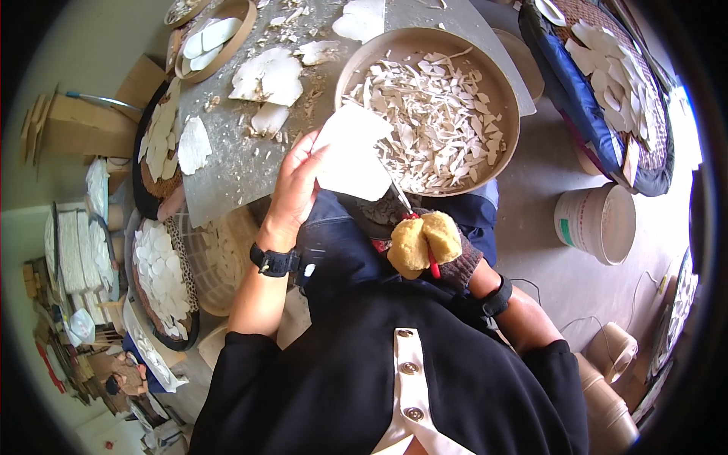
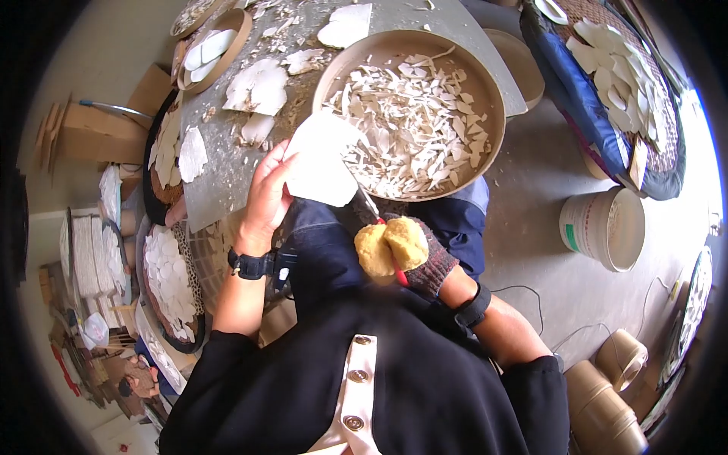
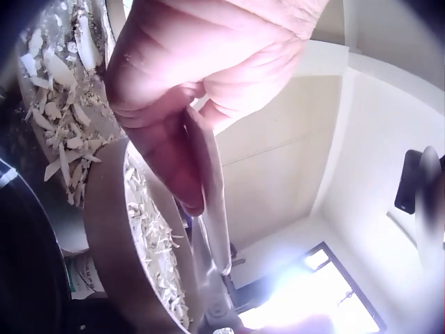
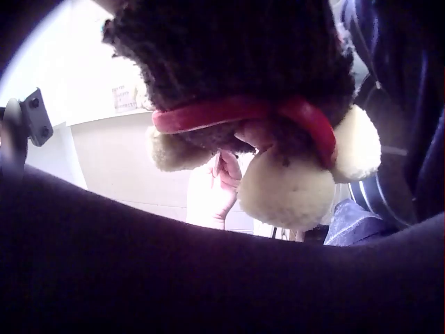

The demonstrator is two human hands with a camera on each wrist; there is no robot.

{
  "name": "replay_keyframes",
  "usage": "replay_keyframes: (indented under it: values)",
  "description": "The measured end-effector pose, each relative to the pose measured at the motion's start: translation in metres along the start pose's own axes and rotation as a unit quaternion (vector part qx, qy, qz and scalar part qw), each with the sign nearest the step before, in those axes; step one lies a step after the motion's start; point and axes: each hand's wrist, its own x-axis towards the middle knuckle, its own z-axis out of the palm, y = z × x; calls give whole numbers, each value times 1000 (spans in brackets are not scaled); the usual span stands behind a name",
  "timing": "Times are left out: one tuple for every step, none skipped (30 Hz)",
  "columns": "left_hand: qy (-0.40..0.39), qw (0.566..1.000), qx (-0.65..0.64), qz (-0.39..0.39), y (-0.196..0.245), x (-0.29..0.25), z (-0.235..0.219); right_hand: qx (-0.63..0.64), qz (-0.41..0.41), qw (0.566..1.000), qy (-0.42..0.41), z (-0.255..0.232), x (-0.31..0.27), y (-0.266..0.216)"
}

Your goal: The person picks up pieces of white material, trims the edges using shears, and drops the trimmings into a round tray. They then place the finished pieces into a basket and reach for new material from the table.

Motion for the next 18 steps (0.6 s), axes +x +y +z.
replay_keyframes:
  values:
    - [-23,999,-12,-26,6,-4,-5,41,-29,998,-26,-50,4,31]
    - [-43,998,25,27,11,-8,-4,81,-58,994,-52,-78,7,47]
    - [-62,993,62,79,16,-13,-2,71,-80,993,-51,-19,11,13]
    - [-81,983,99,131,20,-19,-1,158,-41,986,-39,-18,10,10]
    - [-61,975,136,162,23,-24,-2,245,-1,969,-26,-18,5,9]
    - [-32,965,179,189,21,-27,-6,329,40,943,-13,-16,4,9]
    - [-28,962,221,159,19,-32,-17,340,42,939,-30,-13,6,10]
    - [-25,957,261,127,20,-37,-25,350,45,935,-47,-7,9,11]
    - [-20,970,216,106,18,-41,-28,358,46,930,-65,-3,13,12]
    - [-16,982,171,85,17,-45,-30,344,42,935,-81,0,16,12]
    - [-13,990,124,63,18,-48,-28,329,37,938,-97,1,19,14]
    - [2,995,82,62,19,-49,-24,315,33,942,-112,3,21,16]
    - [18,997,40,59,18,-50,-17,301,29,945,-126,4,22,17]
    - [33,998,-4,57,17,-50,-10,337,46,933,-119,6,22,18]
    - [82,994,15,68,7,-49,-14,372,63,919,-111,7,21,19]
    - [118,985,60,108,-3,-47,-15,406,80,905,-103,9,20,20]
    - [136,979,42,145,-6,-45,-9,382,76,914,-113,12,21,19]
    - [153,971,23,182,-9,-42,-3,358,71,923,-123,17,22,17]
